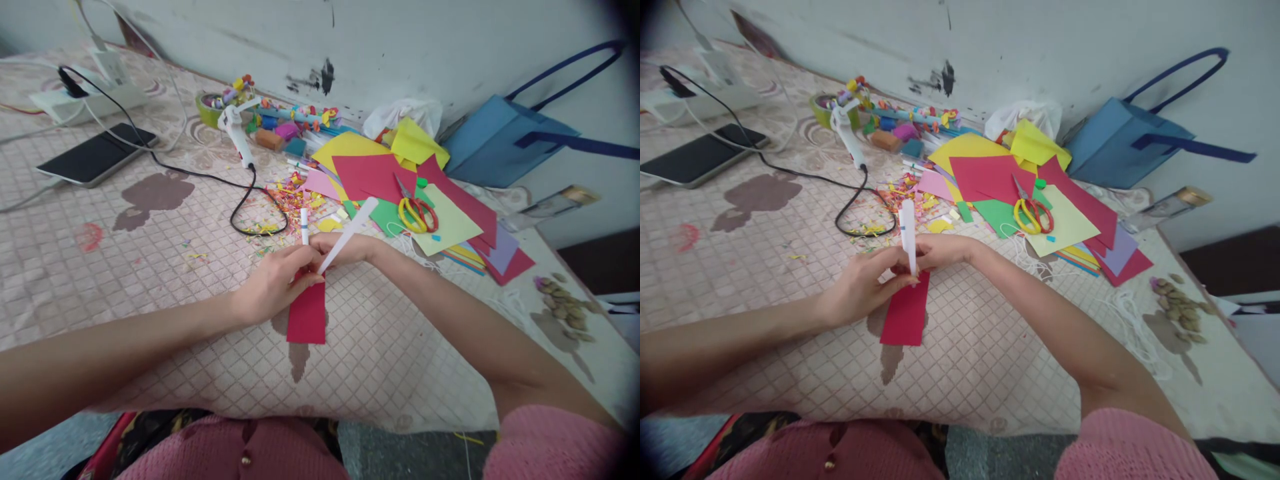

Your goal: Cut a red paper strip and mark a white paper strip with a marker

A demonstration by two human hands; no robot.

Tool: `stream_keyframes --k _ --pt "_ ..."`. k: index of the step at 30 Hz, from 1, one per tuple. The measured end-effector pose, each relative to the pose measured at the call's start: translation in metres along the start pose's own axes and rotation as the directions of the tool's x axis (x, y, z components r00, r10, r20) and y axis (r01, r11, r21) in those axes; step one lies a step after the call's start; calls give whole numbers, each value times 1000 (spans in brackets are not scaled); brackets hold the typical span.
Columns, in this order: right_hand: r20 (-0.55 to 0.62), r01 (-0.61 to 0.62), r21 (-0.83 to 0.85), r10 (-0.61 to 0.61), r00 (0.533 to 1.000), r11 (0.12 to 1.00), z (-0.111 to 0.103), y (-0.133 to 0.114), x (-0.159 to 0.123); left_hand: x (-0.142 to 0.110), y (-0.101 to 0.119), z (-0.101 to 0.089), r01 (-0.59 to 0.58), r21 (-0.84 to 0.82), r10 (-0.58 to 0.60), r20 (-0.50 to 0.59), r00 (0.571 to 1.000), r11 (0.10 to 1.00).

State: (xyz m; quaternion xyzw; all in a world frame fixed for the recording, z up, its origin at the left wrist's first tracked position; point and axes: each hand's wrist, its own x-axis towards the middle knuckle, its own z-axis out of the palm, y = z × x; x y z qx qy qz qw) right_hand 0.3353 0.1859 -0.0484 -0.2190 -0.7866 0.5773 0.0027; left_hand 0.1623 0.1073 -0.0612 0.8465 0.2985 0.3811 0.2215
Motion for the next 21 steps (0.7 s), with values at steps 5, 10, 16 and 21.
stream_keyframes --k 5,10,16,21 --pt "31 23 -20 -22 999 1000 -4 -1 3 0 0 1 -1 6 1 -2 1000 1000" --pt "85 30 -31 -27 996 999 -9 4 8 -2 -1 1 -9 6 9 -4 1000 1000" --pt "-32 58 54 -56 998 997 1 8 0 -2 -1 1 -16 -2 16 5 1000 1000" --pt "-700 183 311 94 708 933 44 19 -35 0 -2 0 -11 -10 11 -1 1000 1000"
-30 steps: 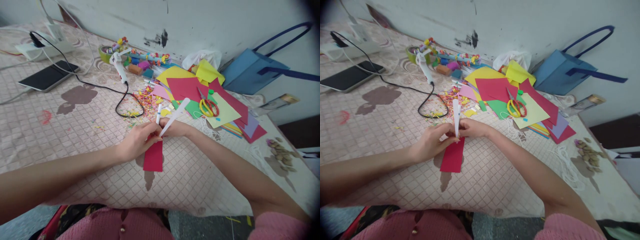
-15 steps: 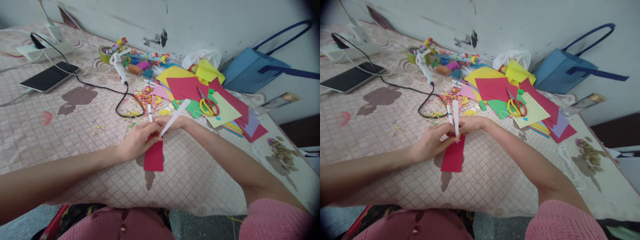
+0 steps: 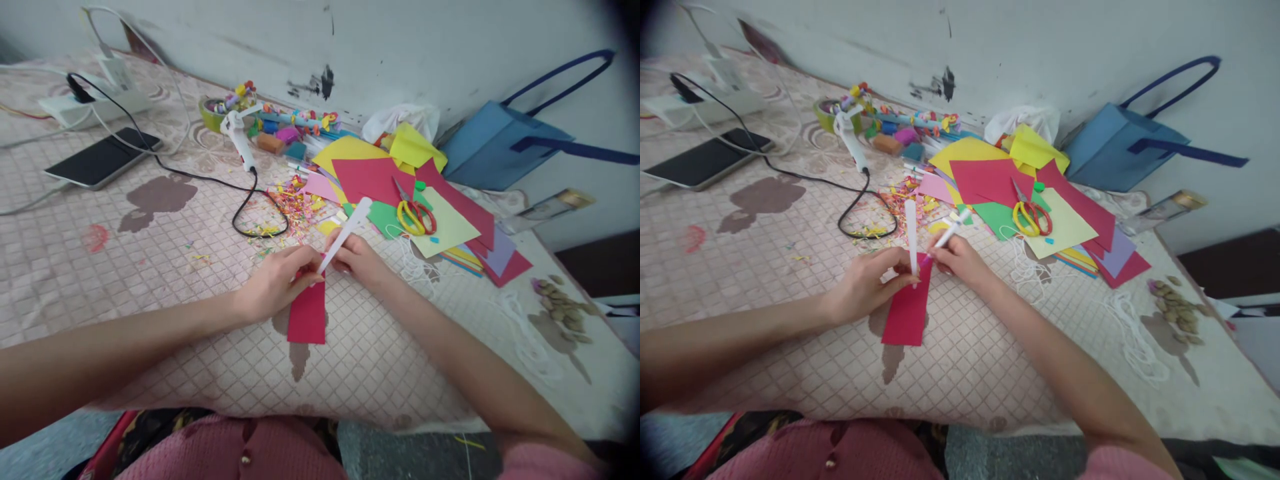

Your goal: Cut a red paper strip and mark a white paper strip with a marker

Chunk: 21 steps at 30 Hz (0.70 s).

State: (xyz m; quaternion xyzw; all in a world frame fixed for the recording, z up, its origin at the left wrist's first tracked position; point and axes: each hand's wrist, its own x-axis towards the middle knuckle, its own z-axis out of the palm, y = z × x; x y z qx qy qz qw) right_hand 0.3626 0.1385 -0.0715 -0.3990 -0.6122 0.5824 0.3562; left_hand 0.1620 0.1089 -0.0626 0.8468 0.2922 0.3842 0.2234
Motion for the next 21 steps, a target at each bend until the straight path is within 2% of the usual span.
stream_keyframes --k 1,3,5,8,12,15,21 --pt "-132 23 18 -20 991 1000 3 2 -14 0 0 0 2 2 -2 4 1000 1000" --pt "-347 67 7 -60 936 998 14 5 -41 1 0 0 2 1 -2 7 1000 1000" --pt "-431 53 -95 -89 898 994 30 5 -63 1 1 0 5 -11 -5 5 1000 1000" --pt "-358 54 -337 -181 916 940 52 2 -81 2 2 0 15 -27 -15 4 1000 1000" --pt "-194 123 -667 -331 924 735 64 -1 -80 2 2 0 29 -41 -30 -13 999 999" --pt "-145 146 -749 -374 916 647 65 -1 -76 3 1 1 25 -49 -26 -20 999 998" --pt "-121 147 -788 -385 915 598 66 8 -76 2 0 2 21 -56 -22 -15 1000 998"
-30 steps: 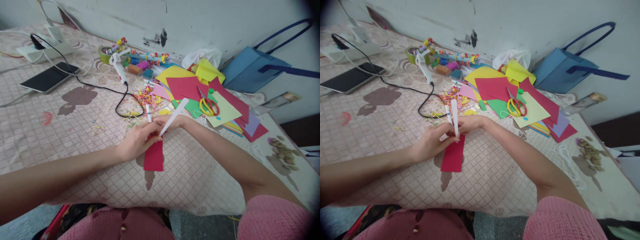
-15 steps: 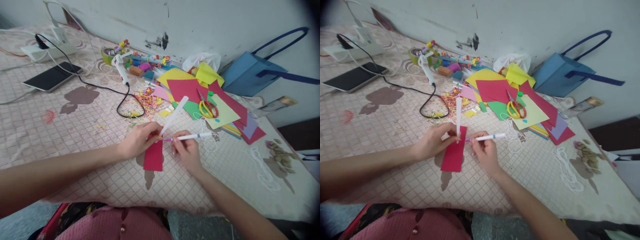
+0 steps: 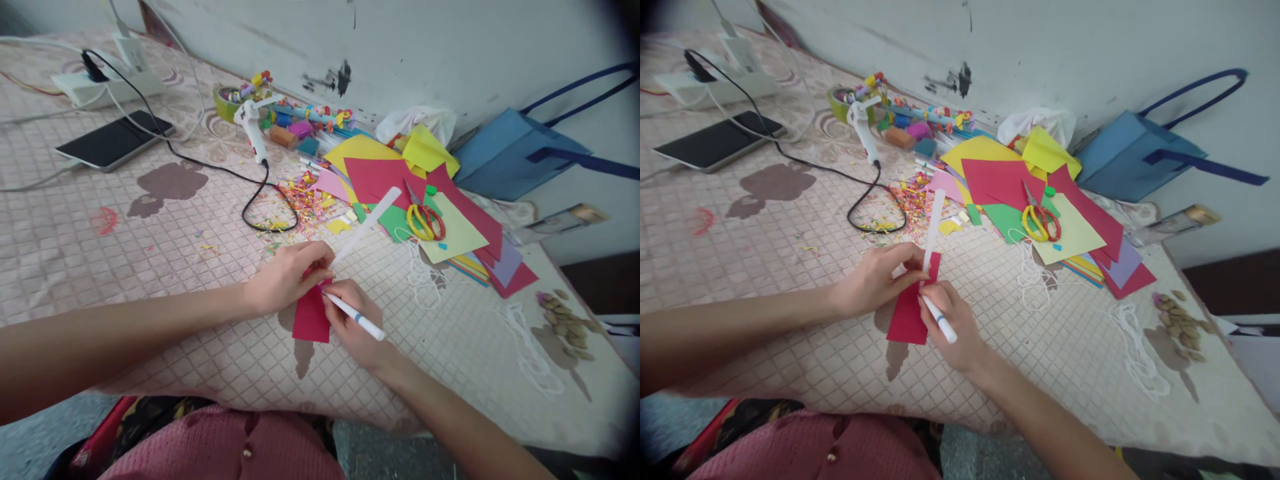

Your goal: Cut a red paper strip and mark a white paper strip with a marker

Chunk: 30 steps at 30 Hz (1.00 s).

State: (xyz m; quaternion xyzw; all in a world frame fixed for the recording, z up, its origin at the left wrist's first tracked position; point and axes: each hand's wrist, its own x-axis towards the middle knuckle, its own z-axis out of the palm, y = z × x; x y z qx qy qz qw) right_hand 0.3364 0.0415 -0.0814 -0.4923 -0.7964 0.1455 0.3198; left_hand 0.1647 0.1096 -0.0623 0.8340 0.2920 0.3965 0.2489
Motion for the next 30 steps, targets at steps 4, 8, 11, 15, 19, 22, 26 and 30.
stream_keyframes --k 4,8,11,15,19,22,26,30 --pt "4 51 -30 -51 999 998 3 1 0 0 0 0 8 -1 -8 4 1000 1000" --pt "19 61 -95 -60 998 994 3 -2 2 1 0 0 19 1 -19 9 1000 1000" --pt "19 83 -114 -81 997 990 4 -3 1 1 0 0 29 -9 -28 15 999 1000" --pt "63 86 -95 -81 995 992 6 -1 -1 1 0 1 19 -7 -19 5 1000 1000" --pt "81 69 -82 -62 995 994 6 1 -1 1 0 1 19 -12 -19 4 1000 1000" --pt "71 69 -55 -65 995 996 5 1 -1 0 0 0 26 -10 -26 11 1000 1000" --pt "65 55 -39 -52 997 998 4 0 -1 0 1 -1 35 -6 -34 19 999 999" --pt "66 32 -55 -28 997 998 2 -1 0 0 0 -1 30 -8 -29 16 999 1000"
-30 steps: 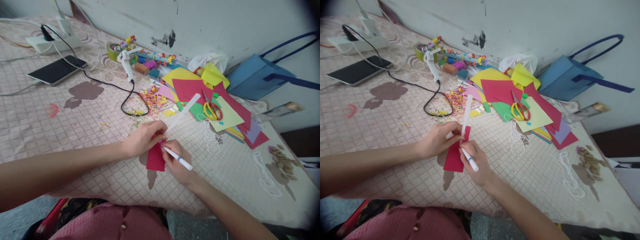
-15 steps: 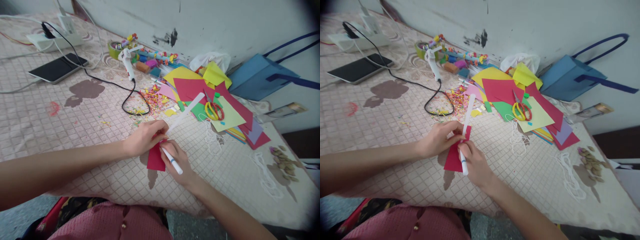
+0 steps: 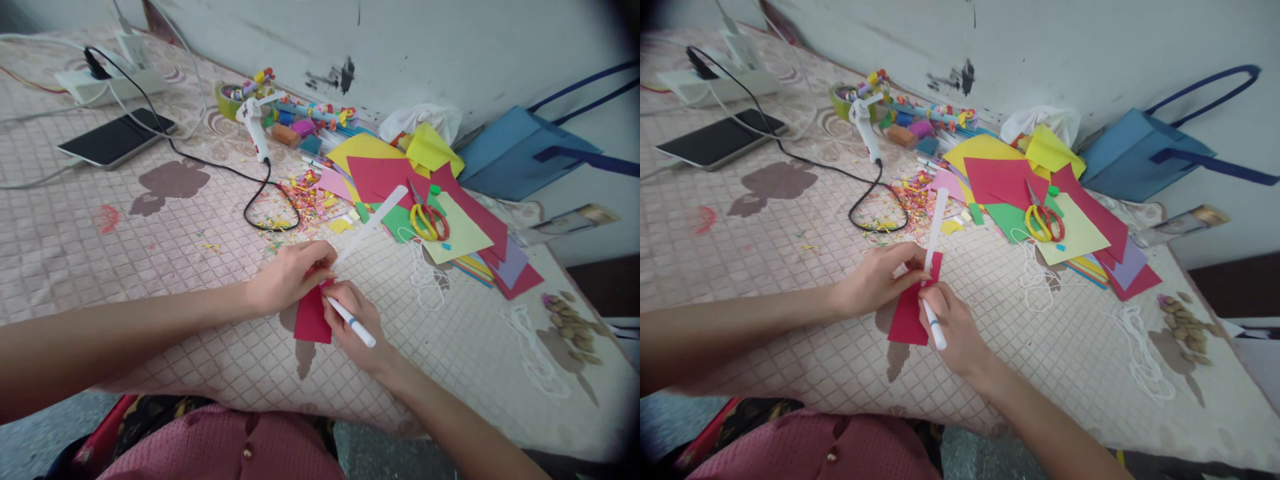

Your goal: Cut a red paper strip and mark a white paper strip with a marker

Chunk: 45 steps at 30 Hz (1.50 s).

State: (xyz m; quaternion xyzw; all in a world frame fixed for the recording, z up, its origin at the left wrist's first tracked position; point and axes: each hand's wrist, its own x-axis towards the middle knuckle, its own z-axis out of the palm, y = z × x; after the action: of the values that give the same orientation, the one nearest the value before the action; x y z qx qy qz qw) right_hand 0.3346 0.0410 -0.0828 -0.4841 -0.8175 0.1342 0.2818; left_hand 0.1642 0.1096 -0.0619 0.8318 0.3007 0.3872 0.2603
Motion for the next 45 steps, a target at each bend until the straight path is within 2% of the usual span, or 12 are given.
stream_keyframes --k 10,14,24,33,45 --pt "-47 -70 79 73 996 994 -6 -4 5 0 0 0 -6 -3 6 -3 1000 1000" --pt "-65 -129 132 139 988 983 -6 -2 7 -1 -1 1 -12 -10 12 -9 1000 1000" --pt "20 -344 419 370 929 841 -5 6 7 -1 0 0 -6 14 6 -2 1000 1000" --pt "62 -395 495 422 904 774 -5 8 11 -1 1 0 -3 5 3 7 1000 1000" --pt "64 -374 489 394 917 788 -8 12 19 -1 0 0 -7 -1 7 10 1000 1000"
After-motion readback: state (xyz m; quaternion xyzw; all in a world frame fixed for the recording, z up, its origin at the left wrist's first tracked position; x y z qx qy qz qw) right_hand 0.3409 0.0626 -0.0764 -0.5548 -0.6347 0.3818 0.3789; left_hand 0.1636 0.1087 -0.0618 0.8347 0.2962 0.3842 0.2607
